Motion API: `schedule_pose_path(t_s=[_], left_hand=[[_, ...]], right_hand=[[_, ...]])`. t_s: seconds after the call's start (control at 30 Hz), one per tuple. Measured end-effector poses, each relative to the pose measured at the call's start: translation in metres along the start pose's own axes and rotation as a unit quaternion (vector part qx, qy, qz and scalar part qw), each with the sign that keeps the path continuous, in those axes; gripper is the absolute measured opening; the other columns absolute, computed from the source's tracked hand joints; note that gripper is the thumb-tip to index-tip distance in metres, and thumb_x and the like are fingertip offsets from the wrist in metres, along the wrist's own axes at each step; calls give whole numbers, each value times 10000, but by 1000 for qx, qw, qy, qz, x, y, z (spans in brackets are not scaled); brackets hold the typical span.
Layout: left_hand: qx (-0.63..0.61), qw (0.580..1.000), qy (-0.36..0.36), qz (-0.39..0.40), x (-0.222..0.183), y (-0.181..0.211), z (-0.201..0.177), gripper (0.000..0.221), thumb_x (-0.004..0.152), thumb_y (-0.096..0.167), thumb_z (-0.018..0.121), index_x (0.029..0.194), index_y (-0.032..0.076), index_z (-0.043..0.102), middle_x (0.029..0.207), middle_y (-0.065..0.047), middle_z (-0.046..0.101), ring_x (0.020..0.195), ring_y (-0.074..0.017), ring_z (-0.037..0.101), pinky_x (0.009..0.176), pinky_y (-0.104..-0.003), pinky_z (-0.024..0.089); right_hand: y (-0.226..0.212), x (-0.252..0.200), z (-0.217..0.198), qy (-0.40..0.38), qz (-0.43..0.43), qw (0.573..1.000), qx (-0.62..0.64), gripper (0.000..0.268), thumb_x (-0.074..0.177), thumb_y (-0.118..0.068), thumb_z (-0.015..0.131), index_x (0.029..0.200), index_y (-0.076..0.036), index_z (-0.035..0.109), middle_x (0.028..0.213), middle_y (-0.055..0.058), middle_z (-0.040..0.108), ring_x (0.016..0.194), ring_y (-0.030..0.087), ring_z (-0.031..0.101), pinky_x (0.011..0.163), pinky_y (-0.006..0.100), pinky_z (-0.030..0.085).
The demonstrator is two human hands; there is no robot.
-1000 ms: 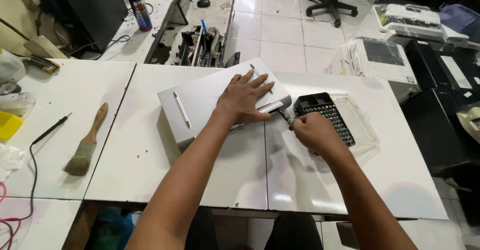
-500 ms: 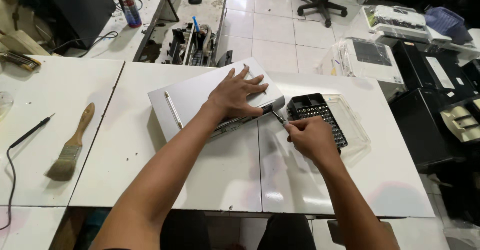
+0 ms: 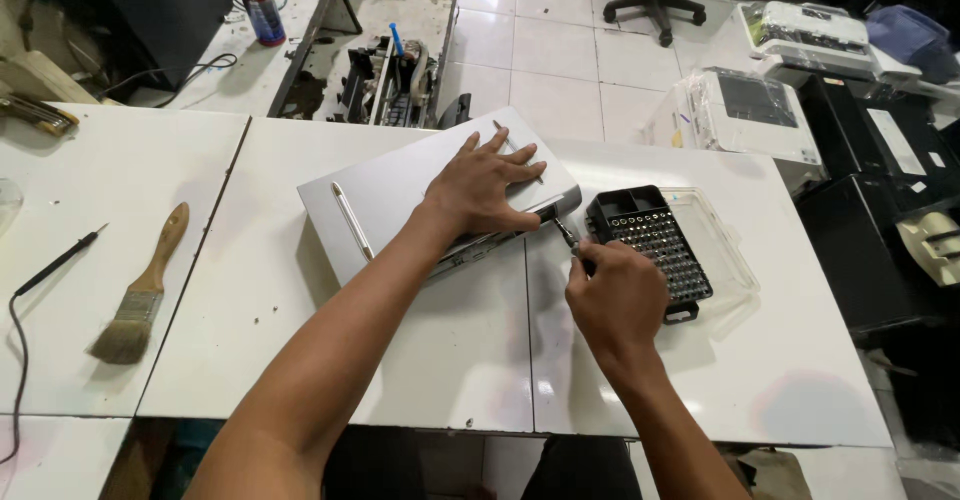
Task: The person unscrews several screws from an electronic device using a screwdriver, placing the screws in a parts tray.
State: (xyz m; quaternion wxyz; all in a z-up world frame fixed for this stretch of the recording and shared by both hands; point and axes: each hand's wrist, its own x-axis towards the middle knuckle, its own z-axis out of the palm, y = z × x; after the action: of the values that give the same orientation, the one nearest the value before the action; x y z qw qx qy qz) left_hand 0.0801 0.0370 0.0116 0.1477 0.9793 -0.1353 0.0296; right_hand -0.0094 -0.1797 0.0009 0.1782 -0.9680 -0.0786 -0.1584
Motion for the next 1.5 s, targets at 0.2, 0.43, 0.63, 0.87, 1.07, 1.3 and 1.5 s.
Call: schedule_pose_path(t_s=[0.2,0.43,0.63,0.87,1.07,1.3,1.5], left_hand=[[-12,1000,-3,-5,-4,2,-6,911,639,739,708,1482,402,636,1585,106,588,1601,-296,387,1355,-535,231],[-27,1000,-3,-10,-4,4,-10,918,628,743,722,1477,401,639,1584,108,590,1602,-297,388,1359,-528,233],[-34,999,3,-15,-7,8,-10,908,620,725,750,1462,399,653,1572,116,600,1597,-286,398,1359,-507,242],[-39,999,4,-15,-4,6,-9,912,602,719,754,1455,410,654,1568,121,603,1598,-285,396,1364,-508,242],[-41,999,8,-18,-6,7,-9,919,578,721,750,1438,410,669,1555,114,615,1593,-288,403,1362,-512,241],[-42,999,7,-19,-4,6,-8,922,576,734,753,1436,411,668,1557,117,613,1597,-287,396,1363,-513,237],[-34,999,7,-18,-1,5,-6,931,579,732,744,1446,402,663,1564,95,610,1596,-297,399,1361,-528,235]], right_hand=[[-8,-11,0,28,5,1000,1,219,961,-245,709,1090,-149,859,834,76,745,773,355,772,700,509,641],[7,12,-33,-115,98,976,157,414,853,-210,777,1260,-150,830,973,160,833,1036,413,778,859,517,623],[-7,3,-29,-130,229,946,191,310,888,-379,792,1119,-184,859,892,57,841,978,306,806,833,421,639],[-4,6,-28,-60,179,961,204,196,875,-210,805,1028,-106,871,811,130,813,862,358,796,749,421,613],[-7,7,-30,-36,157,966,200,224,835,-167,819,1033,-69,855,843,189,795,890,400,780,777,453,611],[-14,11,-32,-68,132,979,138,201,920,-211,744,1009,-81,869,817,193,796,831,430,782,674,455,619],[-1,14,-28,9,58,989,136,87,838,-214,868,911,-166,865,719,117,769,739,369,772,680,416,596]])
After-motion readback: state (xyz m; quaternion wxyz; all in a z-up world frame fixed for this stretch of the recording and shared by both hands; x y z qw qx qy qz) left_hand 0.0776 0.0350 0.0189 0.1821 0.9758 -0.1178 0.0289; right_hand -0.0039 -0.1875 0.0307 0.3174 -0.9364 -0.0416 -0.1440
